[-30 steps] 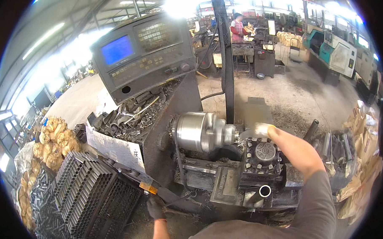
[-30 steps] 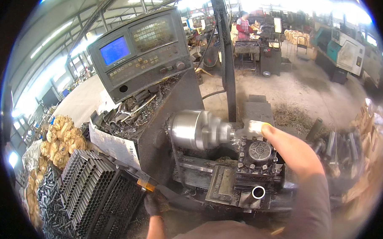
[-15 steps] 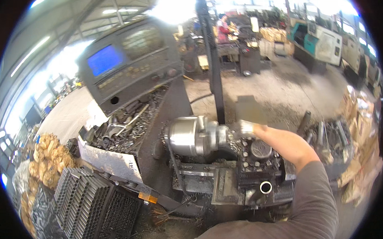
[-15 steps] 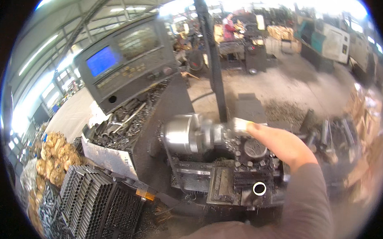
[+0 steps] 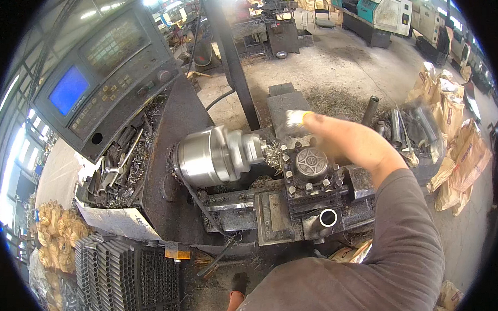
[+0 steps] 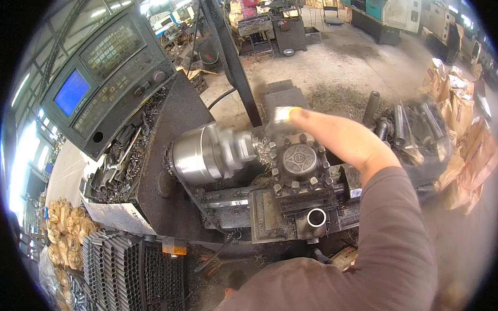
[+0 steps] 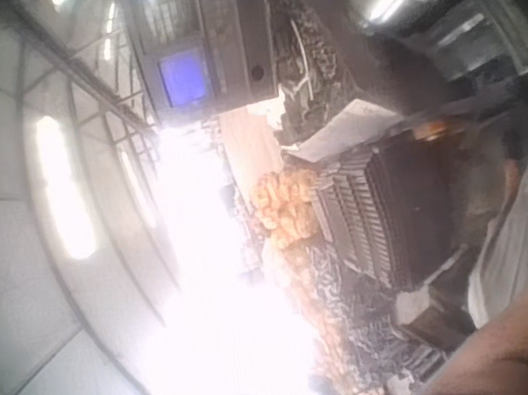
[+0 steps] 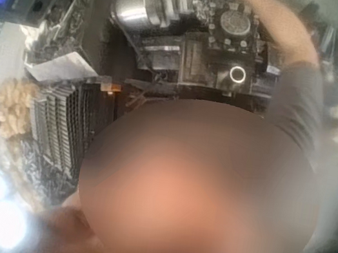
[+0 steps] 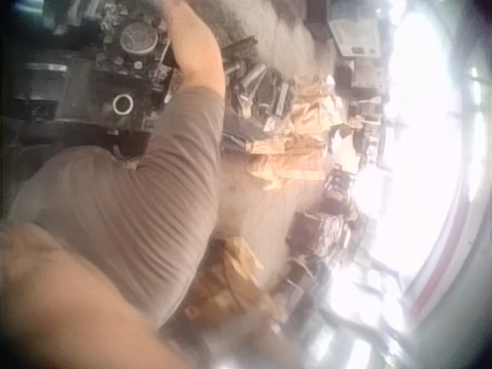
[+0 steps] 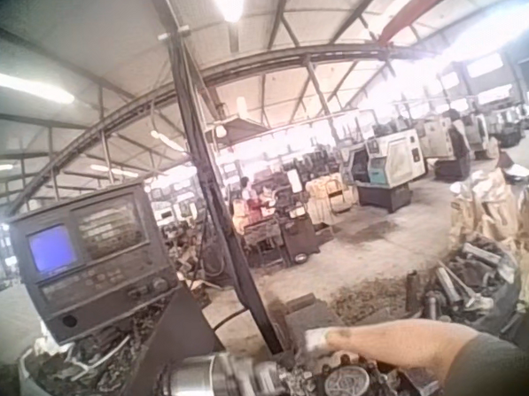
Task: The person repeatedly picks up metal pipes from a stack, inserts them into a lathe chuck, operates the machine, removes the processed pipes, and places them back into the stack. The cycle continues with multiple pipes throughout the clip.
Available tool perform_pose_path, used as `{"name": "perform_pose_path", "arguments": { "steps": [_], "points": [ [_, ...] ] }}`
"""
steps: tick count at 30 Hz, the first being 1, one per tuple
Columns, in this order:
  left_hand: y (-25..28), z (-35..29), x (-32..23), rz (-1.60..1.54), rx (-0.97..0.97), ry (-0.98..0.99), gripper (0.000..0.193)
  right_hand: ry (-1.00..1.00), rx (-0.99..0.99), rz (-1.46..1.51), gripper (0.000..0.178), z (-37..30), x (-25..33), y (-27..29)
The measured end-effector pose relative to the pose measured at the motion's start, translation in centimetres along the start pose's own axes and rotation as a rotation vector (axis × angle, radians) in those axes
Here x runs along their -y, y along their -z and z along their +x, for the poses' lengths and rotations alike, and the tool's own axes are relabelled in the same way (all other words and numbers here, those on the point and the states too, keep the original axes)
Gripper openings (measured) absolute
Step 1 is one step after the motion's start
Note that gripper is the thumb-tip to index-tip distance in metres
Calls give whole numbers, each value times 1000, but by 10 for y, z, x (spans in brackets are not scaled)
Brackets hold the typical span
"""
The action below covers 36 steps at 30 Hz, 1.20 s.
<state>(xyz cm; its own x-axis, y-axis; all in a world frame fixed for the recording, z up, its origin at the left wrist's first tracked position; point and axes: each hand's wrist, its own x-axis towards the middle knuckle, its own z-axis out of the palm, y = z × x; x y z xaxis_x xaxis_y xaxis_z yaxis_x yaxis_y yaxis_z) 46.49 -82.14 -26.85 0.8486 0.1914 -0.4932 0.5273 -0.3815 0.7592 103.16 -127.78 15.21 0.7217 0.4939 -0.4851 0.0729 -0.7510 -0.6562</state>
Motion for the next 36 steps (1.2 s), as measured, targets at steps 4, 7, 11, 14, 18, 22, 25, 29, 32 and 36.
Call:
{"name": "perform_pose_path", "arguments": {
  "steps": [4, 7, 11, 14, 18, 22, 25, 29, 32, 36],
  "points": [
    [-5, -8, 13, 522, 160, -70, 37, 376, 250, 88, 68, -10, 1, -13],
    [-6, -16, 31, 742, 234, -139, 40, 347, 90, -167, 59, 17, 35, -47],
    [-7, -30, 48, 802, 330, -3, 36, 487, -236, -355, 47, 20, 33, -11],
    [-10, -41, 52, 885, 222, 67, 35, 67, -540, -550, 39, -10, -43, 81],
    [-15, -55, 47, 887, 264, 115, 38, -135, -442, -1007, 31, -2, -151, 98],
    [-19, -58, 40, 344, 206, 601, 46, -224, -433, -956, 27, 14, -195, 51],
    [-21, -62, 37, 386, 129, 499, 43, -474, -653, -912, 24, -10, -191, 67],
    [-23, -67, 25, 343, -14, 375, 40, -389, -770, -769, 18, -26, -135, 110],
    [-23, -70, -5, 283, -121, 295, 38, 22, -456, -669, 18, 4, -61, 76],
    [-11, -69, -87, 298, -202, 160, 35, 271, -35, -486, 18, 35, 27, 3]
  ]
}}
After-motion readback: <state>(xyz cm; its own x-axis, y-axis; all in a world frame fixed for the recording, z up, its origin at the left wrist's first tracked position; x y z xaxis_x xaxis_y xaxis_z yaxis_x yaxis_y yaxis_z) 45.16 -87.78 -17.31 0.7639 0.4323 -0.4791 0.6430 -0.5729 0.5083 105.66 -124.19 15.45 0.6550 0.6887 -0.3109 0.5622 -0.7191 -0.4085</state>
